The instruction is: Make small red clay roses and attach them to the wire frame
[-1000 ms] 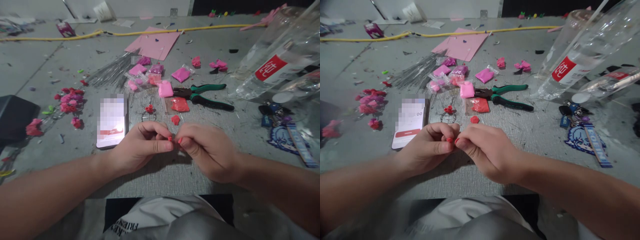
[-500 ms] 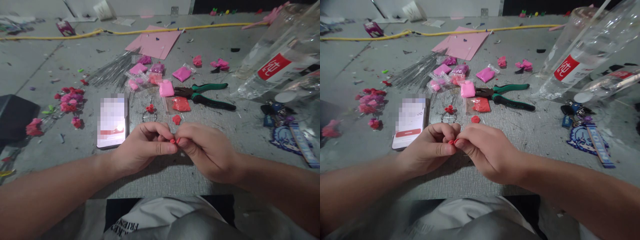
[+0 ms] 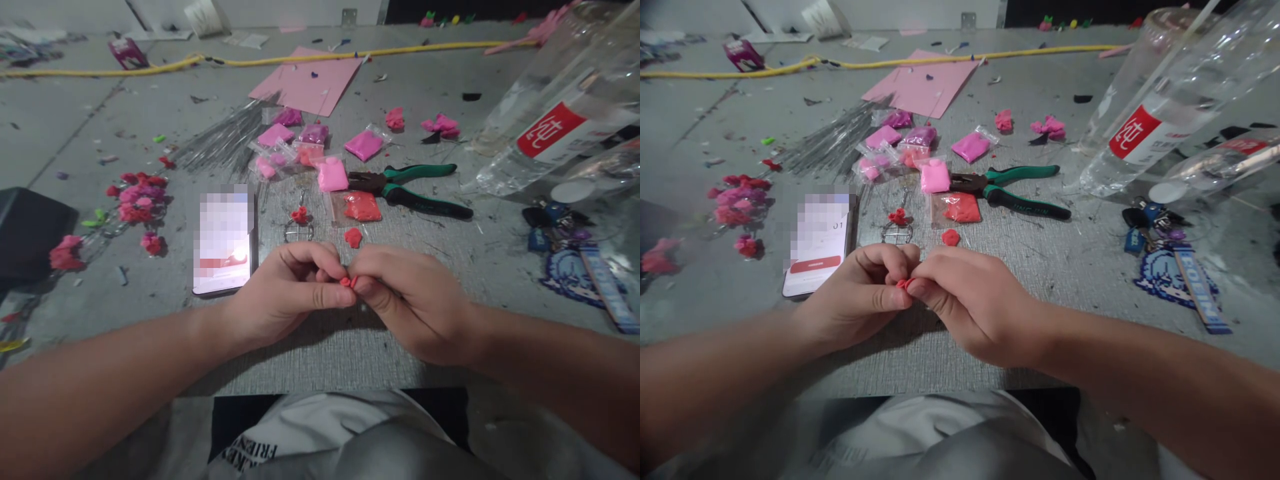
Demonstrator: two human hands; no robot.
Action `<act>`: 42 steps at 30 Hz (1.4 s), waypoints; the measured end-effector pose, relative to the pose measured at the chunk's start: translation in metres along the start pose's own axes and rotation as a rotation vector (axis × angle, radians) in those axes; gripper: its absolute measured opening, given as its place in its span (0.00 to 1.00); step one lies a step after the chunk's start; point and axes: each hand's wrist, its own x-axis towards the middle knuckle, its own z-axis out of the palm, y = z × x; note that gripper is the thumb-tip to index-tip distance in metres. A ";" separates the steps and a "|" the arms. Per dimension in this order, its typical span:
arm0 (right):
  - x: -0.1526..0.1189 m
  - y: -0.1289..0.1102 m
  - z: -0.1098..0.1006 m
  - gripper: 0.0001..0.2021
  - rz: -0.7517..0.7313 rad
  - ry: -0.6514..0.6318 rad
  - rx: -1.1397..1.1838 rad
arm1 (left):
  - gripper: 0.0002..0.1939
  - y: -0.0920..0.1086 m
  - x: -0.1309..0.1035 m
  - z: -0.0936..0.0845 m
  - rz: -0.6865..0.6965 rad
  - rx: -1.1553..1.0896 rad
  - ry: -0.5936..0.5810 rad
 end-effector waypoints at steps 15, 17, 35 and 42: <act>0.000 0.002 0.000 0.11 -0.004 -0.001 0.021 | 0.12 0.000 0.000 -0.003 0.034 0.073 -0.025; 0.000 0.001 0.000 0.11 -0.008 0.001 0.012 | 0.11 0.001 0.000 -0.002 0.049 0.099 -0.030; 0.000 0.000 -0.005 0.12 -0.057 0.025 -0.055 | 0.05 0.004 0.000 -0.005 0.051 0.154 -0.063; -0.001 0.001 -0.006 0.08 -0.104 0.047 -0.092 | 0.05 0.006 0.000 -0.004 0.068 0.179 -0.109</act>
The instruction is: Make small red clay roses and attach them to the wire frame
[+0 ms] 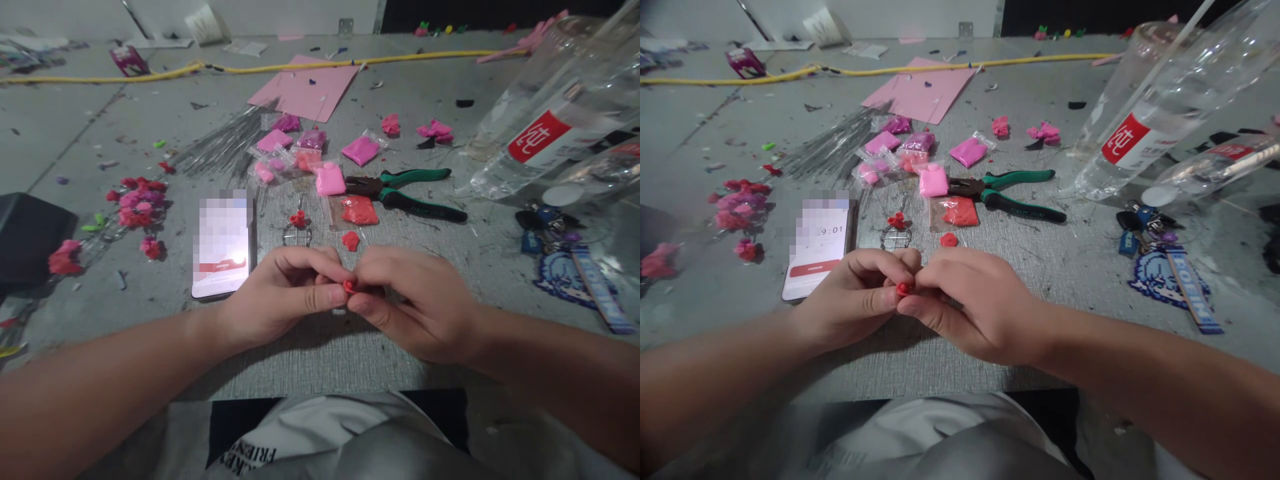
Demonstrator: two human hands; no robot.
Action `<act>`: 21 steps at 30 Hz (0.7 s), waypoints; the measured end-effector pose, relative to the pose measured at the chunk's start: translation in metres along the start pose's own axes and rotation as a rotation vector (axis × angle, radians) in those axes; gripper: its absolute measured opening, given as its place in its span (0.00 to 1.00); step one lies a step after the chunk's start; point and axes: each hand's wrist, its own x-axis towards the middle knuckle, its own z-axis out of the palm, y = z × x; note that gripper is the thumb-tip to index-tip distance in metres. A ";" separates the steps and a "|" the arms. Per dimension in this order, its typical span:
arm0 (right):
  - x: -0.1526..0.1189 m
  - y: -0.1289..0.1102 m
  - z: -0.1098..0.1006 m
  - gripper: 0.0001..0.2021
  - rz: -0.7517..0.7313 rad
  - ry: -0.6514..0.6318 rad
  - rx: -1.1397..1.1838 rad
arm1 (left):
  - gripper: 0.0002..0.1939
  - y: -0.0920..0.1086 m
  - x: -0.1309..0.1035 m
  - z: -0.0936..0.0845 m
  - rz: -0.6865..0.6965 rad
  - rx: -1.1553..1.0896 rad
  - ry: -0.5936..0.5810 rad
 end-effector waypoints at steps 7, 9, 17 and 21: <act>0.000 -0.002 -0.001 0.06 -0.026 0.013 -0.060 | 0.06 0.001 0.000 -0.002 0.038 0.059 -0.054; 0.001 -0.003 -0.001 0.07 -0.023 0.019 -0.074 | 0.06 0.001 0.000 -0.002 0.041 0.079 -0.052; 0.001 -0.003 -0.002 0.15 0.090 0.017 -0.041 | 0.07 0.003 0.000 -0.004 0.032 0.117 -0.089; 0.002 0.000 -0.002 0.17 0.105 -0.006 -0.002 | 0.06 0.002 0.001 -0.003 0.008 0.094 -0.107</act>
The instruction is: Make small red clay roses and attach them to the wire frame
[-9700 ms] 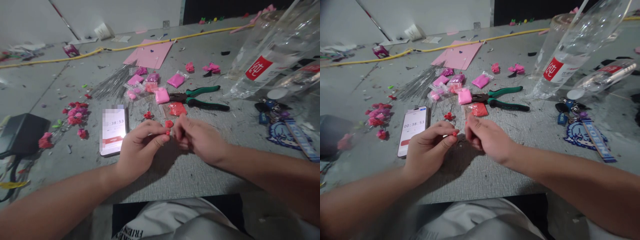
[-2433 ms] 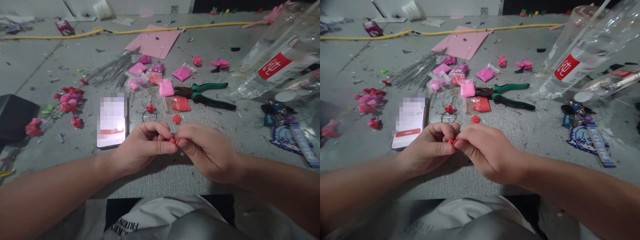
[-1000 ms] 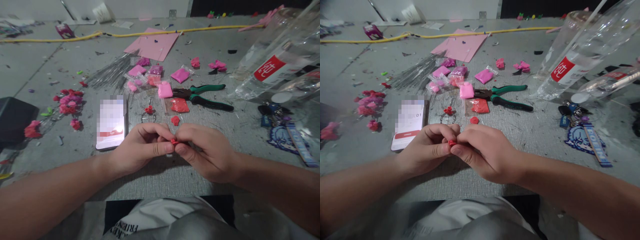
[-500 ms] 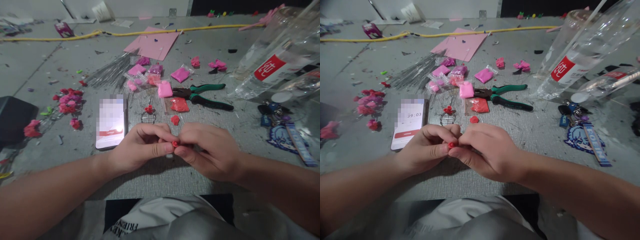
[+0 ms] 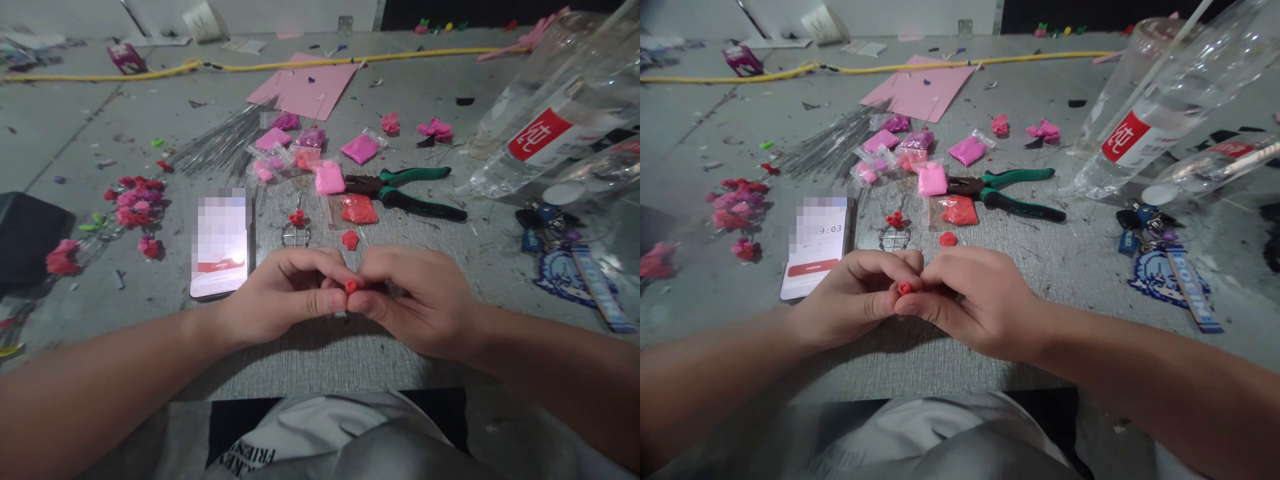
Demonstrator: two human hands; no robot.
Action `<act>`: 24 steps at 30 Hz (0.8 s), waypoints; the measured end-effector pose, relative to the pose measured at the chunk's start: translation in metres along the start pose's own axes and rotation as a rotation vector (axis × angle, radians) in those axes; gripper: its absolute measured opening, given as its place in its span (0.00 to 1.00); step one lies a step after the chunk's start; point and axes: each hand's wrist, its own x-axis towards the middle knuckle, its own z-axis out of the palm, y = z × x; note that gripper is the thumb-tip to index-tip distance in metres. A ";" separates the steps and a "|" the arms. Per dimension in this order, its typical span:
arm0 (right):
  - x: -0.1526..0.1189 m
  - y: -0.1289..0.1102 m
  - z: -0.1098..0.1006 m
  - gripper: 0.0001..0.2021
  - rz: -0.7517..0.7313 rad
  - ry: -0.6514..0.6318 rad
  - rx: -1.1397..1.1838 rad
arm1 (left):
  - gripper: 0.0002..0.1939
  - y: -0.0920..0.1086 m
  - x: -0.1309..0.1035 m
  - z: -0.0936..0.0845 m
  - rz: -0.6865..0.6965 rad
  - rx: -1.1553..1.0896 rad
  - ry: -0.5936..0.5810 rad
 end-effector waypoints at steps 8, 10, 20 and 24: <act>0.000 0.012 -0.005 0.22 0.085 0.176 0.098 | 0.07 0.009 0.002 -0.002 0.136 0.477 -0.054; 0.002 0.022 -0.006 0.22 0.185 0.283 0.108 | 0.09 0.006 0.001 -0.005 0.216 0.813 -0.150; 0.017 0.044 -0.009 0.14 0.270 0.107 -0.194 | 0.15 -0.004 -0.009 -0.006 0.190 1.633 -0.359; 0.018 0.047 -0.009 0.07 0.248 -0.015 -0.403 | 0.15 0.001 -0.004 -0.005 0.137 1.466 -0.303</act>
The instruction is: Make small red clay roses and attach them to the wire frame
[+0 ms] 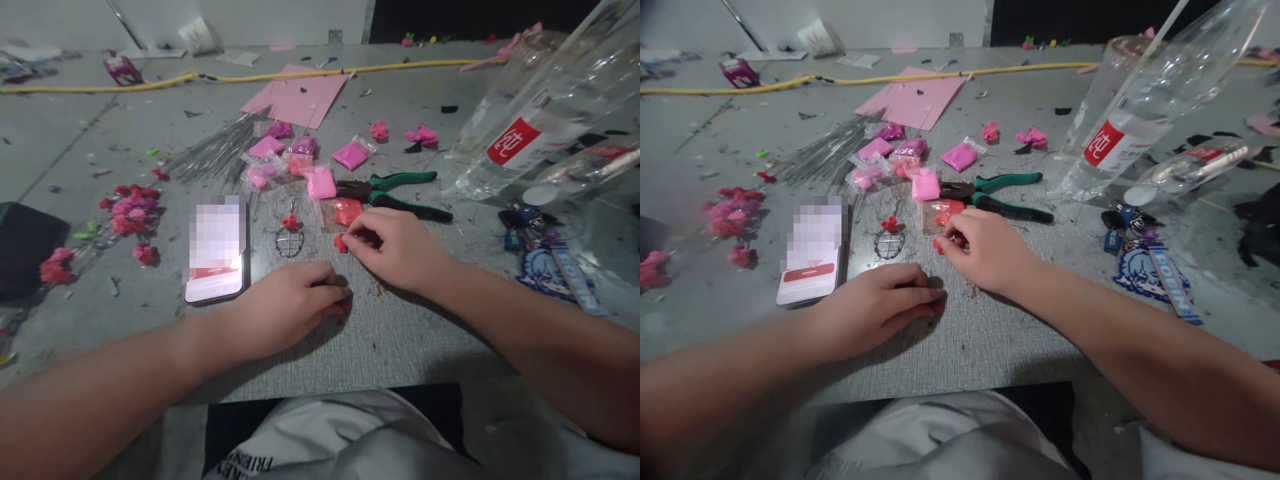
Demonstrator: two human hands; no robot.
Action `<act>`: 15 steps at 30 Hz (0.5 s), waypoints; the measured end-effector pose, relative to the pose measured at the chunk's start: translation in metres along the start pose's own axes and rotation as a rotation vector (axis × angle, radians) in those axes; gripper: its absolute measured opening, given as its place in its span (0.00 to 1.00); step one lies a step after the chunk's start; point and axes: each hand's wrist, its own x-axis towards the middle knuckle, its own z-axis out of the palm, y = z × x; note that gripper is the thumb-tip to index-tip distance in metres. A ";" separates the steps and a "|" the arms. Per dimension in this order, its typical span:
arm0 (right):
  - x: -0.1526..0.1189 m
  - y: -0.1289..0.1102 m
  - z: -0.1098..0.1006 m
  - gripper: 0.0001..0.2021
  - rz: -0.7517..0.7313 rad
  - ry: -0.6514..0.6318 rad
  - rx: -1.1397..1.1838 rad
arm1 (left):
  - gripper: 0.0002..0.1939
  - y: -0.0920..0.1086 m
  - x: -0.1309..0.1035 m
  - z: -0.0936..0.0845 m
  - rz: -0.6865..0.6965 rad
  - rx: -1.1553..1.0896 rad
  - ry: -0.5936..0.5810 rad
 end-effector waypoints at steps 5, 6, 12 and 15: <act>-0.001 0.004 0.002 0.12 -0.035 -0.094 -0.126 | 0.10 -0.003 0.005 -0.005 -0.060 -0.153 0.258; -0.001 0.004 0.002 0.11 -0.071 -0.094 -0.138 | 0.10 -0.003 0.005 -0.006 -0.089 -0.145 0.319; -0.003 -0.004 -0.002 0.12 -0.272 -0.038 0.022 | 0.15 -0.002 0.003 -0.004 -0.268 -0.086 0.496; -0.007 -0.009 -0.003 0.11 -0.324 -0.050 0.156 | 0.13 -0.001 0.002 -0.002 -0.310 -0.129 0.493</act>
